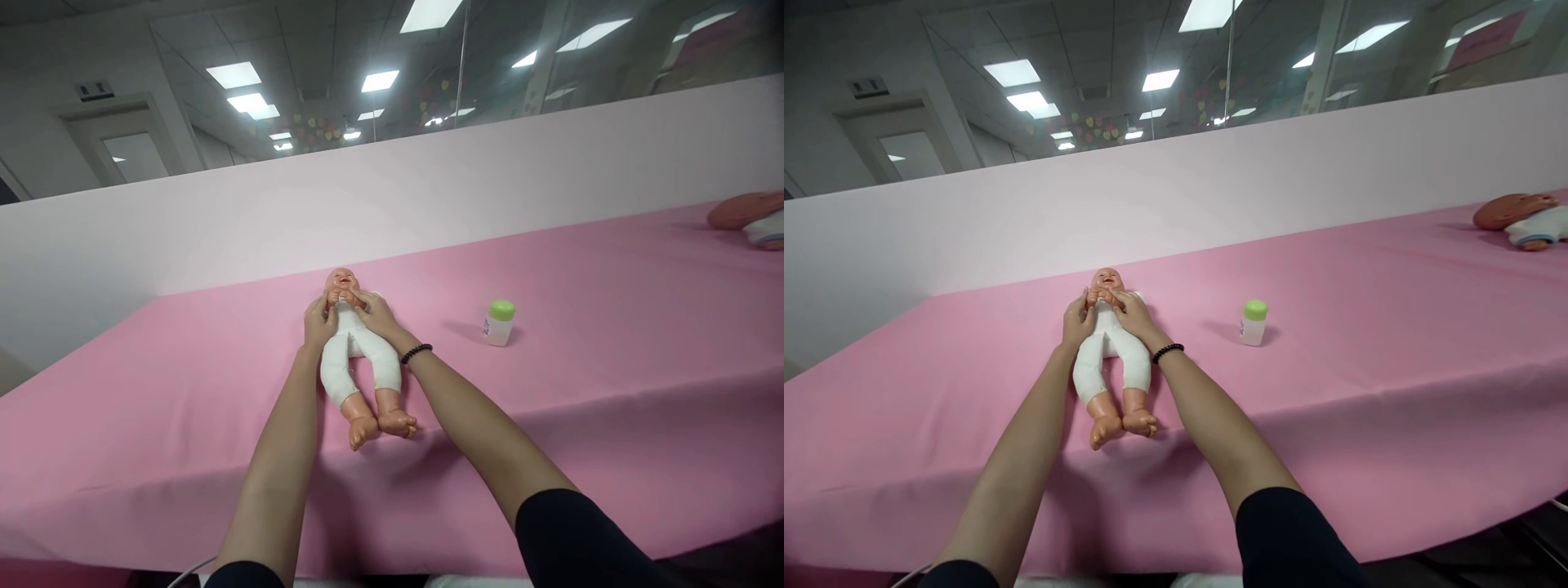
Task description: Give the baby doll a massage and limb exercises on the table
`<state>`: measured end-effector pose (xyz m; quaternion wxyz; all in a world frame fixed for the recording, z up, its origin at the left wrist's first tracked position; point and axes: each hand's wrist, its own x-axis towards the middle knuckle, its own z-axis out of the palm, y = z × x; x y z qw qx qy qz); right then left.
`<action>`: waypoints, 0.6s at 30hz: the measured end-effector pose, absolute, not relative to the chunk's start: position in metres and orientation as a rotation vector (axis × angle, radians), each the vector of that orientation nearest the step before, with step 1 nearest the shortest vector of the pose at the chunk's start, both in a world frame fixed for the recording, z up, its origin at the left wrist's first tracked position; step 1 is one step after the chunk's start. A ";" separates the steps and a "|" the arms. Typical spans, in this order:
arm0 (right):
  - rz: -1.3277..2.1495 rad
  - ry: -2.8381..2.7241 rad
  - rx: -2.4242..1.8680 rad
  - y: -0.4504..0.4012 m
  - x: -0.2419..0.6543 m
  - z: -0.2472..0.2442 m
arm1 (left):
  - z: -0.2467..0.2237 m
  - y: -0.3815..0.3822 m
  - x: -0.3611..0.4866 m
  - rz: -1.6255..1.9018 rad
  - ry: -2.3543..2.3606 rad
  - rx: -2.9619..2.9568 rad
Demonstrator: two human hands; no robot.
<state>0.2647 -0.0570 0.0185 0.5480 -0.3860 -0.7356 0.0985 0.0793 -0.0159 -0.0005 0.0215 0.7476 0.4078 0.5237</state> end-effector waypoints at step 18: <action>0.207 -1.625 -0.932 -0.058 0.265 0.017 | 0.008 -0.025 0.080 1.661 1.223 2.245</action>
